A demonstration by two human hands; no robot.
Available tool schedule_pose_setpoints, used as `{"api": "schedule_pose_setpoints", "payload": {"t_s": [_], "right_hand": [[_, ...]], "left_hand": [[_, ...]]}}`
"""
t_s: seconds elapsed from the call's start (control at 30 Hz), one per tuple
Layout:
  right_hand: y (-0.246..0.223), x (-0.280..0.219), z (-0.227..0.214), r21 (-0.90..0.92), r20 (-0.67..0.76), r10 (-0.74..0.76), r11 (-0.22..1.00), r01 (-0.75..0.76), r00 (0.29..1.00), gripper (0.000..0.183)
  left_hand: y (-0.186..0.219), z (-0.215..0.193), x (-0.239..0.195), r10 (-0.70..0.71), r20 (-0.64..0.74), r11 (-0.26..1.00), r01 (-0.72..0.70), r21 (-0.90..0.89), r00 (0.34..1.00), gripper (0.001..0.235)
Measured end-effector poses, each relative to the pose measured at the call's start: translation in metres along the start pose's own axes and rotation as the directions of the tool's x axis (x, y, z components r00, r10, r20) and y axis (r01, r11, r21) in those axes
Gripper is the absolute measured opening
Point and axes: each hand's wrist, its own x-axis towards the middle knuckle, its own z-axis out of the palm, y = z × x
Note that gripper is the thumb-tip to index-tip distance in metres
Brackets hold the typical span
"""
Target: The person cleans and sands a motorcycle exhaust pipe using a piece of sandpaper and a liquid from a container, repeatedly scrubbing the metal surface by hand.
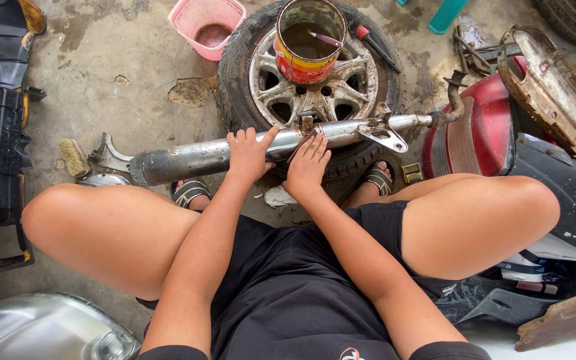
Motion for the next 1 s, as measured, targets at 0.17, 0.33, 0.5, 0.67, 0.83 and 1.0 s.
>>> {"api": "schedule_pose_setpoints", "payload": {"t_s": [0.17, 0.33, 0.5, 0.67, 0.83, 1.0], "right_hand": [[0.008, 0.027, 0.012, -0.016, -0.405, 0.079, 0.995, -0.093, 0.911, 0.055], [-0.014, -0.007, 0.012, -0.095, -0.433, -0.031, 0.995, -0.011, 0.901, 0.052], [0.003, 0.017, -0.003, -0.038, -0.163, 0.08, 0.995, -0.087, 0.983, 0.06], [-0.016, -0.017, -0.029, -0.059, -0.265, -0.028, 0.998, 0.013, 0.964, 0.056], [-0.001, 0.006, 0.0, -0.063, -0.352, -0.064, 0.997, 0.045, 0.934, 0.052], [0.051, 0.087, 0.09, -0.382, -0.719, -0.317, 0.924, 0.029, 0.619, 0.043]], "left_hand": [[0.001, 0.003, 0.001, -0.007, 0.006, 1.0, 0.007, -0.004, 1.0, 0.107], [0.001, 0.007, 0.001, 0.01, -0.007, 1.0, -0.01, -0.011, 1.0, 0.106], [0.004, 0.014, 0.006, -0.017, -0.01, 0.996, 0.016, -0.085, 1.0, 0.112], [0.012, 0.05, 0.034, -0.112, -0.023, 0.99, 0.11, -0.091, 0.993, 0.108], [0.045, 0.004, 0.047, -0.35, 0.185, 0.922, 0.372, -0.103, 0.918, 0.043], [0.086, 0.057, 0.121, -0.474, 0.368, 0.854, 0.52, -0.031, 0.8, 0.095]]}}
